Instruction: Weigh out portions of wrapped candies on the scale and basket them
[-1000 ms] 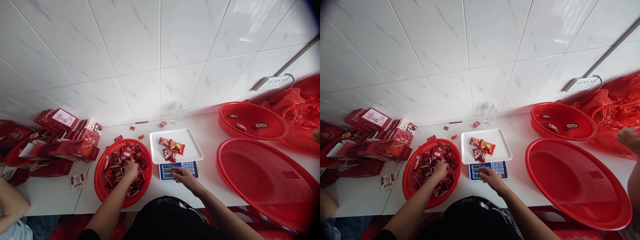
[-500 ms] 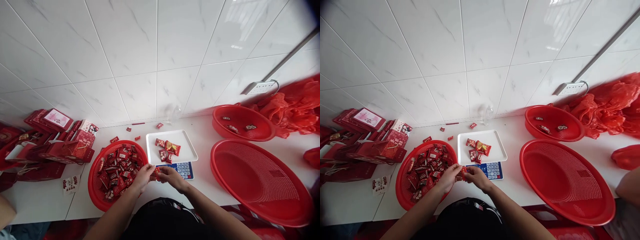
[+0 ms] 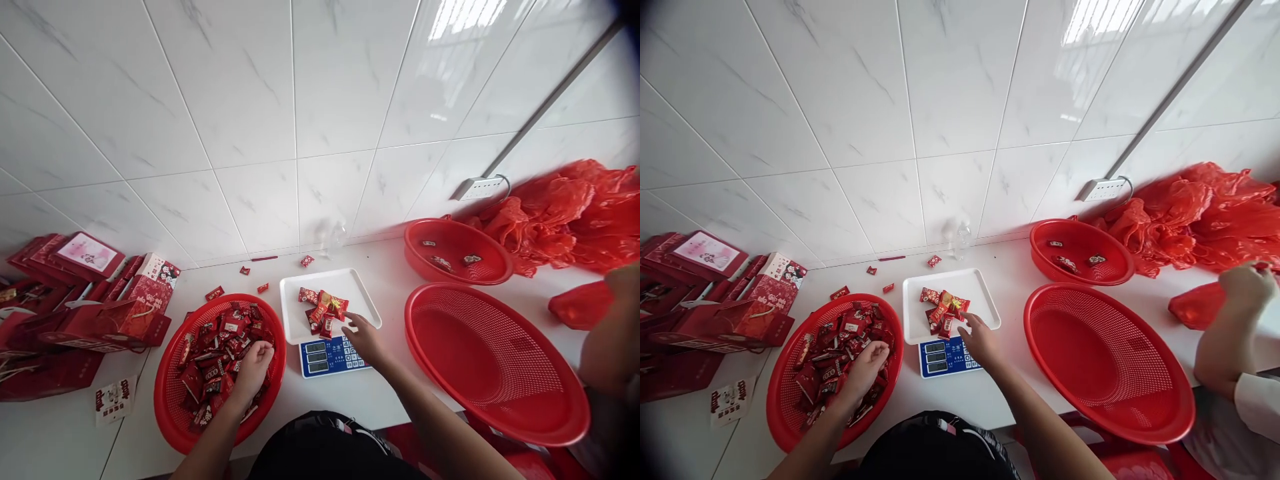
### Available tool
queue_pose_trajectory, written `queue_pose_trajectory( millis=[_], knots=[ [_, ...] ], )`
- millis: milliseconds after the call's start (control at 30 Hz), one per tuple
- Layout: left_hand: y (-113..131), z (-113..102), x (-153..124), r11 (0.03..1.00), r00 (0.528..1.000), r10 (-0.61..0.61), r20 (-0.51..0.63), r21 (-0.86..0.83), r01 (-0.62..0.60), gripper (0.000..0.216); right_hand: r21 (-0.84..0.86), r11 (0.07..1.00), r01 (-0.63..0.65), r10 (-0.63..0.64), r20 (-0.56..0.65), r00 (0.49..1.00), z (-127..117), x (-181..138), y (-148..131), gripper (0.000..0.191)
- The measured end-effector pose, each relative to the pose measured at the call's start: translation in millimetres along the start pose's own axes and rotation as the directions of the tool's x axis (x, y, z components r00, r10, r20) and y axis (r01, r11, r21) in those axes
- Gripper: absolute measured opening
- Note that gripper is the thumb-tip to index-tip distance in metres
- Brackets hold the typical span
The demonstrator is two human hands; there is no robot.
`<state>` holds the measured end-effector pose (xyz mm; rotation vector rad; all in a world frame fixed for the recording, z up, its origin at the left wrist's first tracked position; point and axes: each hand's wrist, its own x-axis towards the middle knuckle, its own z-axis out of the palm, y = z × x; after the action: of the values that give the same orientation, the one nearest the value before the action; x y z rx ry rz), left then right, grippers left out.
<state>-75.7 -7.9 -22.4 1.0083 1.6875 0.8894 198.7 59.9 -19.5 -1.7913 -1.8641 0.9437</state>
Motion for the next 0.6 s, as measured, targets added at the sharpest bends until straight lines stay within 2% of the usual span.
queue_pose_trajectory(
  millis=[100, 167, 233, 333, 400, 500, 600],
  knots=[
    [-16.0, -10.9, -2.7, 0.994, 0.999, 0.015, -0.047, 0.105, -0.010, 0.032, -0.219, 0.974, -0.048, 0.010, -0.173, 0.985, -16.2, -16.7, 35.5, 0.045],
    [-25.5, -13.1, -6.3, 0.987, 0.997, 0.021, -0.070, 0.158, -0.010, 0.031, -0.353, 0.917, -0.183, 0.081, -0.283, 0.956, -29.6, -27.8, 61.3, 0.048],
    [-34.7, -10.9, -9.4, 0.982, 0.998, 0.021, -0.063, 0.187, -0.009, 0.031, -0.397, 0.858, -0.326, 0.205, -0.318, 0.926, -41.3, -37.2, 85.8, 0.052],
    [-45.9, -2.1, -11.2, 0.972, 1.000, 0.005, 0.000, 0.237, -0.005, 0.040, -0.361, 0.819, -0.446, 0.403, -0.190, 0.895, -50.5, -44.5, 113.2, 0.056],
    [-49.4, 4.4, -11.0, 0.961, 0.999, -0.030, 0.033, 0.277, 0.020, 0.051, -0.346, 0.818, -0.459, 0.458, -0.090, 0.884, -50.5, -42.9, 122.3, 0.055],
    [-49.0, 11.1, -10.2, 0.955, 0.993, -0.084, 0.082, 0.291, 0.056, 0.061, -0.336, 0.853, -0.399, 0.400, -0.067, 0.914, -45.2, -30.5, 121.7, 0.053],
    [-46.9, 13.0, -10.3, 0.960, 0.990, -0.077, 0.116, 0.277, 0.042, 0.059, -0.287, 0.903, -0.320, 0.311, -0.079, 0.947, -41.1, -9.2, 109.5, 0.051]
  ],
)
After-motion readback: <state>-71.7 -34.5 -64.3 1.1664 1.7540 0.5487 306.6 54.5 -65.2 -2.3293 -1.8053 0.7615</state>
